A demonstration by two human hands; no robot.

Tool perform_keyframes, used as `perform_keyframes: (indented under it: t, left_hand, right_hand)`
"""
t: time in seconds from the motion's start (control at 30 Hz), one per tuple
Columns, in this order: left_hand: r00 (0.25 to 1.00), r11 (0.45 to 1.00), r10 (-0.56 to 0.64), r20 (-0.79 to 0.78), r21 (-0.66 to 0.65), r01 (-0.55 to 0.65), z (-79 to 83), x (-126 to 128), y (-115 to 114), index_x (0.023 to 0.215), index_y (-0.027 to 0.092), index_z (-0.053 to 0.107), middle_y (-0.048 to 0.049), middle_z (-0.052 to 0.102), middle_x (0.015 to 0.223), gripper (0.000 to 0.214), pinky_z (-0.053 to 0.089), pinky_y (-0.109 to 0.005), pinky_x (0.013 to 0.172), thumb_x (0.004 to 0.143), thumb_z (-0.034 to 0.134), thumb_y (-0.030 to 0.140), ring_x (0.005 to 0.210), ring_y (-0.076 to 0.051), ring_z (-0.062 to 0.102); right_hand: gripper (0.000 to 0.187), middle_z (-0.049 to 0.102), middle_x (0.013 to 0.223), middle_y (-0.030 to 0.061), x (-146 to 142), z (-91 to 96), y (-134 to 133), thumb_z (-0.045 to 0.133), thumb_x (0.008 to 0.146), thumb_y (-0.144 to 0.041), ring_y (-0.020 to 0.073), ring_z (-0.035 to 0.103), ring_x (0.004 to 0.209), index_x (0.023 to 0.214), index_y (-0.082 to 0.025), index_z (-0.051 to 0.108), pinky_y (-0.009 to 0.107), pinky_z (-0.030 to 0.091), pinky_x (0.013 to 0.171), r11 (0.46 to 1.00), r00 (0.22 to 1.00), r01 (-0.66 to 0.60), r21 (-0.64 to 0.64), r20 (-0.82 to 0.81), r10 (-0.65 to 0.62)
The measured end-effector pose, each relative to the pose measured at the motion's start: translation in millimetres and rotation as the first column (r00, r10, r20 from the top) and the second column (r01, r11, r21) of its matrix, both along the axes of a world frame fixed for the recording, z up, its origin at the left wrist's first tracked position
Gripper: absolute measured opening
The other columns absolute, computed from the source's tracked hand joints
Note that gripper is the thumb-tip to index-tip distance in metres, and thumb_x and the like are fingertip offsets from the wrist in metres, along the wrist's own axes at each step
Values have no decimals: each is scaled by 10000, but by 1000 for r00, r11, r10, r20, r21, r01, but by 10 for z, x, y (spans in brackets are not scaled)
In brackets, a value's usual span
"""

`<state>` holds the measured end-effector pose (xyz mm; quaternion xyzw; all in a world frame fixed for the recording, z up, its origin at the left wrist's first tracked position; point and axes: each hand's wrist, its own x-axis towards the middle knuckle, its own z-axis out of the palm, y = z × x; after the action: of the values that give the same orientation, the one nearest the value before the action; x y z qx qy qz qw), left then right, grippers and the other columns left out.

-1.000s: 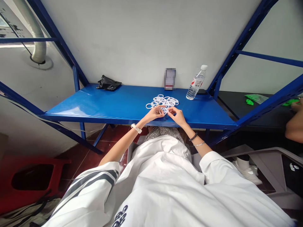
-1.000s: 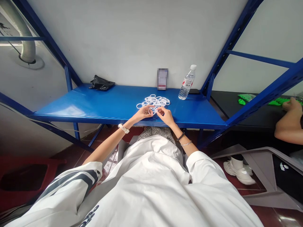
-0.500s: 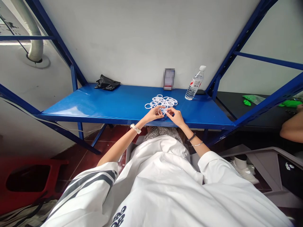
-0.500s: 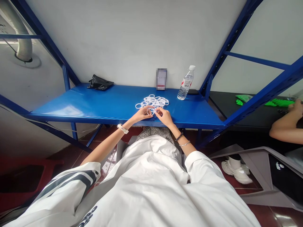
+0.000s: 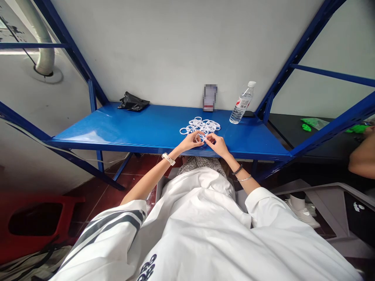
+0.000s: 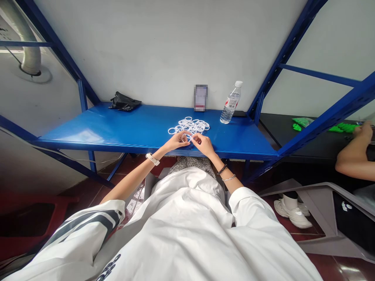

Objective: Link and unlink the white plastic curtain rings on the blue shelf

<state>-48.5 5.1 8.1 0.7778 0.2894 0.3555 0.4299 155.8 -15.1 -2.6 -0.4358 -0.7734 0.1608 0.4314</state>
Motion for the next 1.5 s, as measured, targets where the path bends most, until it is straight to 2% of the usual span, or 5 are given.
perform_keyframes:
  t: [0.33,0.63,0.87,1.07,1.5]
  left_hand:
    - [999,999,35,22,-31,-34,20,3,-41,1266,146,550,-17,609,755,556,438,-235,606,873,646,526,685,-138,576]
    - [997,999,17,77,-52,-13,-24,21,0,1225,124,574,14,575,665,545,425,-214,585,896,602,558,611,-107,546]
    - [999,1000,28,40,-15,-28,-31,23,35,1075,109,673,-6,593,668,561,423,-225,603,957,450,611,569,-93,512]
    - [997,997,70,22,-18,-70,-49,26,50,879,107,706,-32,615,651,644,453,-235,633,927,440,691,590,-109,556]
    - [996,995,89,29,-43,-88,-61,39,57,747,122,660,-62,649,665,707,467,-238,603,884,425,775,592,-119,571]
  right_hand:
    - [355,708,701,39,-7,29,-2,598,881,-565,209,679,634,855,-212,623,331,534,614,998,992,-44,-54,-122,37]
    - [457,688,685,26,32,59,26,639,822,-665,184,661,640,855,-210,610,333,568,661,975,946,-136,-175,-314,76]
    - [486,680,674,28,35,86,28,619,819,-698,172,638,616,812,-212,616,320,550,646,962,944,-174,-210,-313,103]
    - [489,673,683,31,26,88,15,580,853,-685,174,629,629,738,-210,604,319,535,656,961,955,-175,-214,-274,113]
    - [362,711,718,17,14,59,-11,623,855,-572,189,666,646,934,-220,619,326,544,660,963,975,-185,-195,-160,154]
